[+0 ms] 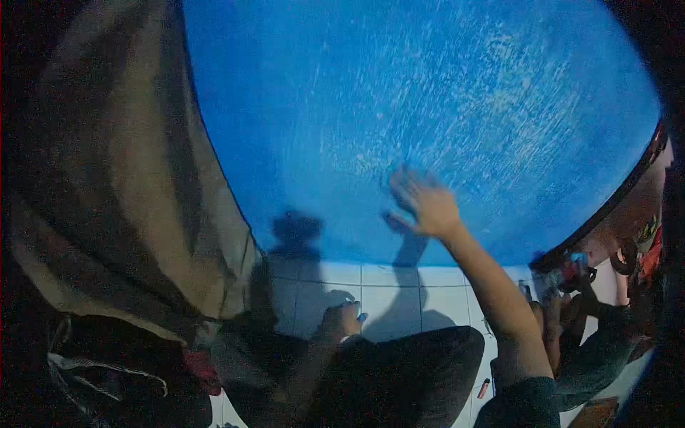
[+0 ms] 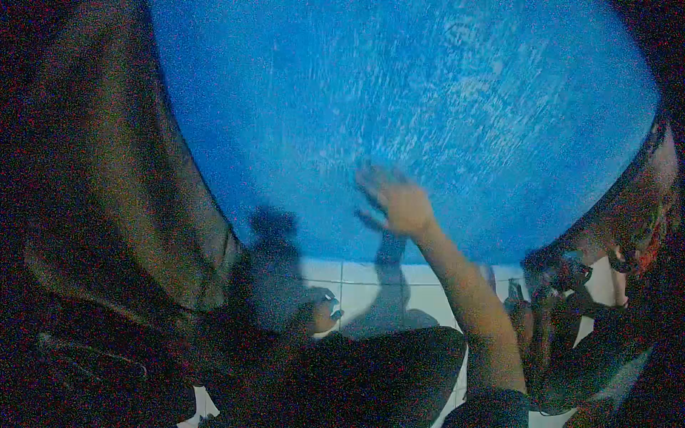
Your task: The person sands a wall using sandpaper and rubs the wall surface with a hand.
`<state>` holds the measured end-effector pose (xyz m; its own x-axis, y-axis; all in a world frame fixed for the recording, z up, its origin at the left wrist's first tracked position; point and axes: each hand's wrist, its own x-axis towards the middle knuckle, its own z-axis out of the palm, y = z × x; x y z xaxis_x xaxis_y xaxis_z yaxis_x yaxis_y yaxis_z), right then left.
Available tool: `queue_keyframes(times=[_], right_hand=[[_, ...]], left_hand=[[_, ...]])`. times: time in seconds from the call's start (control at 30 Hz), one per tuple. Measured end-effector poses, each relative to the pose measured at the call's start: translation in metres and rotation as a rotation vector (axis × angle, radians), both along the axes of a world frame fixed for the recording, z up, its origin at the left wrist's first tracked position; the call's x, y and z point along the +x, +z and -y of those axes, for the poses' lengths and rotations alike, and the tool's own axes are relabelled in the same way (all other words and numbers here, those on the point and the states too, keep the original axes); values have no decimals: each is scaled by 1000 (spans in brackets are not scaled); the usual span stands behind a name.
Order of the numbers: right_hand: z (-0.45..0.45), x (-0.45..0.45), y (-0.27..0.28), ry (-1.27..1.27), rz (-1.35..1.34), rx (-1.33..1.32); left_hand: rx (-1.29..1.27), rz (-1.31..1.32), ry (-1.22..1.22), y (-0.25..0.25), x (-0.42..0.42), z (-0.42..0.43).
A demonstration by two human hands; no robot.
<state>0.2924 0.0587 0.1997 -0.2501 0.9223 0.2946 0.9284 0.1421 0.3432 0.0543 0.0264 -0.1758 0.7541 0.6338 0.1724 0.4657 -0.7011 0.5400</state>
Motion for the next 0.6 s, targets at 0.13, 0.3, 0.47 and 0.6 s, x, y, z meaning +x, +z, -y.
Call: queue_keyframes(times=[0.13,0.3,0.47,0.6], right_hand=[[35,49,-65,133,55,-186],[56,28,-68,64,69,-100],[94,-32,-164,-224,-1192,66],[119,-92,-175,-307,-2205,178]], left_hand=[[-138,-297,-77,55,-3,-11],[-285,-339,-55,106,-11,-12],[-415,12,-42,107,0,-13],[-373,303,-96,128,-2,-7]])
